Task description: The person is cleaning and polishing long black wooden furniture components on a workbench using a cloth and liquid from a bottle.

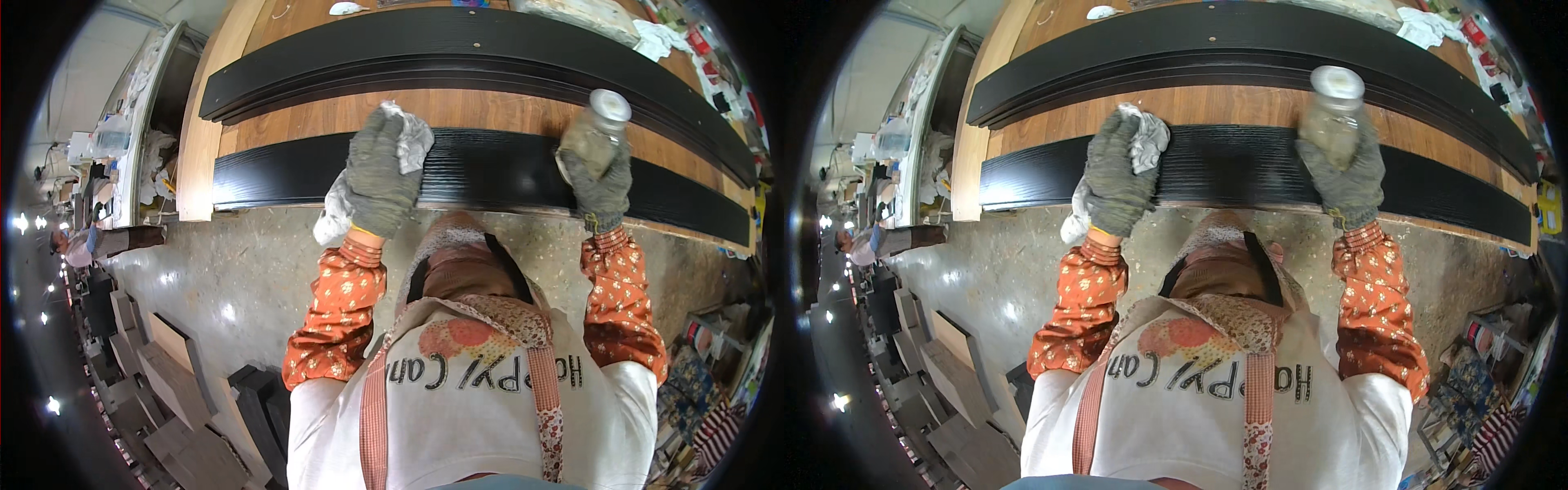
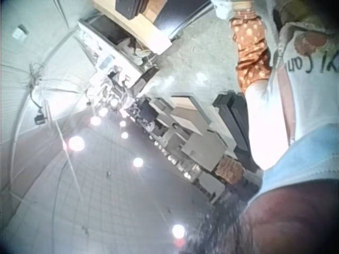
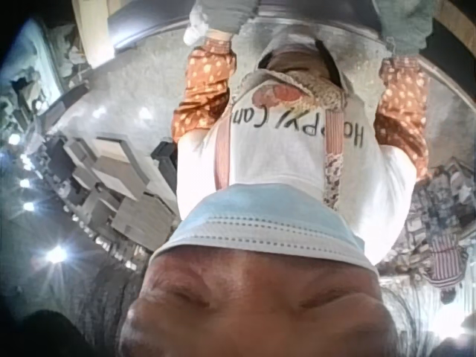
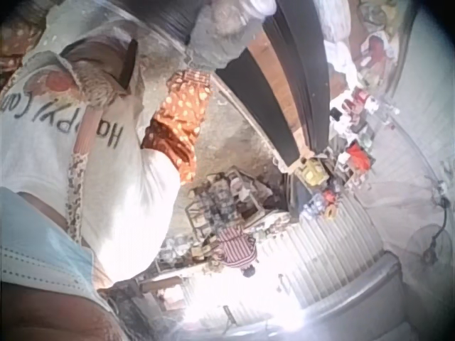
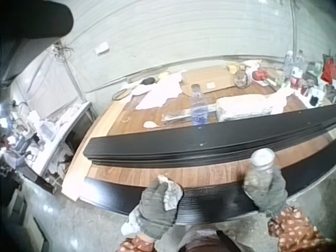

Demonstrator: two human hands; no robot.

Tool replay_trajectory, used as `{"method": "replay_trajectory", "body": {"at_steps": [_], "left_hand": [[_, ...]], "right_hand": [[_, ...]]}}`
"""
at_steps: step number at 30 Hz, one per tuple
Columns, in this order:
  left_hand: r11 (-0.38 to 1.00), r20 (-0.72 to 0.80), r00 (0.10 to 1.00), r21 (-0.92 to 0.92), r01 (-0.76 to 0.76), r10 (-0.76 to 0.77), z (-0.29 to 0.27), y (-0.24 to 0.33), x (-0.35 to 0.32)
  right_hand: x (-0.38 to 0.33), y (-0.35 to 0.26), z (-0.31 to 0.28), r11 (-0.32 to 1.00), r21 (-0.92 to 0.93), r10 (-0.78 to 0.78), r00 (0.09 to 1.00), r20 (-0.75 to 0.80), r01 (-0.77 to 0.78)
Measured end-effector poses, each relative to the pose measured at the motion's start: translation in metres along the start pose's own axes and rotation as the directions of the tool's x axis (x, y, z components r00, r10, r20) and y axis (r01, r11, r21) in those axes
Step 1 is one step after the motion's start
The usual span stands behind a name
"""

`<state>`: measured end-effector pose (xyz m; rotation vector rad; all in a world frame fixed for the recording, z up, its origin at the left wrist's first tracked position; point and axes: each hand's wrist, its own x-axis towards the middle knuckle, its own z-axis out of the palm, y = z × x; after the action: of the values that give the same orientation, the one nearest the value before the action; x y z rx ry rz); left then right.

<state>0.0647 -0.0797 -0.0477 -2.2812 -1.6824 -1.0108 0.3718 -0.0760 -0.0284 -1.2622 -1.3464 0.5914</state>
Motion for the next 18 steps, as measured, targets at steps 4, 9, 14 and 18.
{"method": "replay_trajectory", "body": {"at_steps": [4,9,14,18], "left_hand": [[0.995,0.214,0.974,0.043,-0.091,0.080,-0.021,0.006,0.005],[0.991,0.386,0.918,0.060,-0.120,0.088,-0.019,0.034,0.013],[0.974,0.297,0.940,0.099,-0.206,0.168,0.036,0.073,0.020],[0.897,0.442,0.897,0.389,-0.211,0.019,0.005,0.026,0.014]], "right_hand": [[-0.008,0.026,-0.019,0.992,-0.120,0.035,0.990,-0.135,-0.051],[-0.011,0.030,-0.020,0.971,-0.174,-0.180,0.979,-0.092,0.162],[-0.016,0.034,-0.022,0.977,-0.144,-0.168,0.982,-0.087,0.155],[-0.021,0.041,-0.027,0.983,-0.166,-0.098,0.990,-0.098,0.080]]}}
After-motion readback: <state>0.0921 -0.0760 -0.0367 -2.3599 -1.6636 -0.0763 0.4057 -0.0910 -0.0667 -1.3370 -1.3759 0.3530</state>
